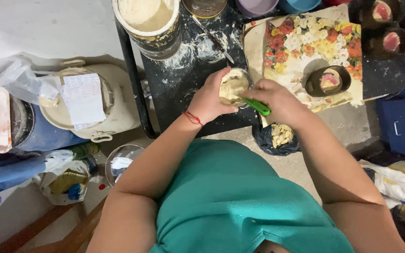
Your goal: The person mixes a white dough-like substance in a small bowl using a green spatula. They add water from a purple bowl multiple times to adjust the consistency. The person then transfers the mixture into a metal mold and smooths the surface.
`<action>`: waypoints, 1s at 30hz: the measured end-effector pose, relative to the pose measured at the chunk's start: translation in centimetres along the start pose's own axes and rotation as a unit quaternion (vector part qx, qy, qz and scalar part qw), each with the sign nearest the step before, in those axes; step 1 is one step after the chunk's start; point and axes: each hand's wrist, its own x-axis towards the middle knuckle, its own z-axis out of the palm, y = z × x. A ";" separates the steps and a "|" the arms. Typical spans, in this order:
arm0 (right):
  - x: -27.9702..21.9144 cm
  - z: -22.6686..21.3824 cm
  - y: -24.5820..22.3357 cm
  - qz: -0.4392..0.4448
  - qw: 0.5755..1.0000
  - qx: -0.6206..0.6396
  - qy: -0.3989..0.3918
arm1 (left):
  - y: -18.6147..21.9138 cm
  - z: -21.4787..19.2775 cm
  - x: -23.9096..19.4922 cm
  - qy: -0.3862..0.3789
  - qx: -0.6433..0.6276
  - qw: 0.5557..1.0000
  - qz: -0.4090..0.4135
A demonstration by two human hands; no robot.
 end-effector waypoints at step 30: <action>-2.6 -1.7 5.7 0.085 0.953 0.028 0.289 | 0.9 -1.0 -11.3 0.017 0.010 1.000 -0.018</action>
